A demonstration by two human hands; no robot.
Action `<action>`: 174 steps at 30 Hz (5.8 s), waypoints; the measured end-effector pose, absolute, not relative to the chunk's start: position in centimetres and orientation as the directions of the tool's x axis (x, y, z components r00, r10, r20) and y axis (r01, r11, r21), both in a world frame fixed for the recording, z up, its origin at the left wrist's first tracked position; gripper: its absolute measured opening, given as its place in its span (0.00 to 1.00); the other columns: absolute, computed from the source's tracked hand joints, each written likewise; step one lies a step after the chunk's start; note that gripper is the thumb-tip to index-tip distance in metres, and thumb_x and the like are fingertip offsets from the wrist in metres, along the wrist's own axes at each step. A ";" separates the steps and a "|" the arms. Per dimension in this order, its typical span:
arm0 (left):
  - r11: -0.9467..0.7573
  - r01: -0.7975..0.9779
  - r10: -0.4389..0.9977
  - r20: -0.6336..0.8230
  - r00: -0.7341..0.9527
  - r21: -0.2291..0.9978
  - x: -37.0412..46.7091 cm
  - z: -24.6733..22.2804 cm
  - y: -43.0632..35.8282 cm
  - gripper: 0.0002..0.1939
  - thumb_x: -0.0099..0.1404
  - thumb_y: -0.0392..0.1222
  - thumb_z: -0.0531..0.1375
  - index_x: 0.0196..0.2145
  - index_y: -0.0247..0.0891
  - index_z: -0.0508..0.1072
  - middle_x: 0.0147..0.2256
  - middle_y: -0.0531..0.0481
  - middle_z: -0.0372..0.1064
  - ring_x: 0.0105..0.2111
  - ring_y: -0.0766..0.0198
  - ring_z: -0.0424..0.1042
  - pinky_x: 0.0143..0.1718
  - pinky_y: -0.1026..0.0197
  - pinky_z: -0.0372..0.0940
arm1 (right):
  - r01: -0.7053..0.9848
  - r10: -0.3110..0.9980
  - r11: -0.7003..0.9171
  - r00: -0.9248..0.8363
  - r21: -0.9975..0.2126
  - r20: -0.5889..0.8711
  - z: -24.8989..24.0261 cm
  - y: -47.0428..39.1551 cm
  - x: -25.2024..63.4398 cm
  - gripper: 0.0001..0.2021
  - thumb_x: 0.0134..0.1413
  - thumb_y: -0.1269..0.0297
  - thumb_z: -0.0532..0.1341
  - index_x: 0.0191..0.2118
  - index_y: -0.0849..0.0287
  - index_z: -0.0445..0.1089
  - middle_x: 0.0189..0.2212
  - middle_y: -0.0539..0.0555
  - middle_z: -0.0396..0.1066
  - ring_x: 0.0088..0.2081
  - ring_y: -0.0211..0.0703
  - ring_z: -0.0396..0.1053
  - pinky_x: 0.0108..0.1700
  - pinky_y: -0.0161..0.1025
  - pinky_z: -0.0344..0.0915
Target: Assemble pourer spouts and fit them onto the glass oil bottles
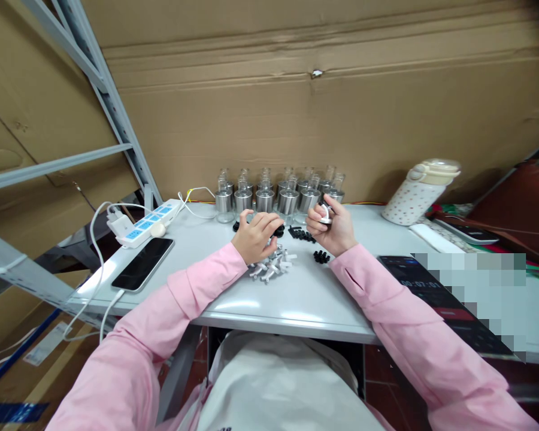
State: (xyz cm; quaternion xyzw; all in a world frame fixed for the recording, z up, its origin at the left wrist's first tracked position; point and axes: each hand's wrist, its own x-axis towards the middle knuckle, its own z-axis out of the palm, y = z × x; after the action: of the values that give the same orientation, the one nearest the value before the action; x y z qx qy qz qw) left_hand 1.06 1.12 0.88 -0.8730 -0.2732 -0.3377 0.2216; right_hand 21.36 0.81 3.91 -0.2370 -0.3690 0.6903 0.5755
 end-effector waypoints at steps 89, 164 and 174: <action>-0.935 0.345 0.292 0.379 0.878 -0.078 2.3 -0.7 -0.6 0.38 0.50 0.72 0.51 0.40 0.34 0.71 0.43 0.39 0.70 0.50 0.49 0.62 0.56 0.41 0.42 | -0.408 0.827 0.331 -0.310 -0.851 0.470 8.8 -3.9 18.5 0.20 0.51 0.46 0.56 0.23 0.56 0.51 0.21 0.49 0.68 0.25 0.38 0.66 0.28 0.36 0.62; -0.958 0.274 0.230 0.347 0.909 -0.084 2.7 -0.9 -1.1 0.35 0.52 0.70 0.52 0.42 0.35 0.71 0.44 0.42 0.69 0.51 0.51 0.60 0.57 0.42 0.42 | -0.351 0.671 0.633 -0.197 -0.691 0.715 7.0 -5.1 17.1 0.13 0.49 0.60 0.54 0.18 0.55 0.59 0.17 0.52 0.61 0.23 0.44 0.60 0.30 0.44 0.58; -0.959 0.272 0.230 0.347 0.909 -0.075 2.6 -0.5 -1.4 0.32 0.53 0.68 0.55 0.40 0.36 0.72 0.44 0.43 0.70 0.50 0.51 0.61 0.56 0.43 0.43 | -0.340 0.673 0.645 -0.173 -0.685 0.719 6.7 -5.3 17.1 0.11 0.50 0.61 0.52 0.19 0.55 0.56 0.18 0.52 0.63 0.23 0.43 0.62 0.29 0.44 0.60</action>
State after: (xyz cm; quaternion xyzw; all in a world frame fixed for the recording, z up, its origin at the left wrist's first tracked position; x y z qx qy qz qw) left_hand 2.62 -1.40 -0.53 -0.9751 -0.1288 -0.1698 0.0610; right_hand 17.09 -5.26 6.69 -0.1277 -0.6518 0.4018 0.6304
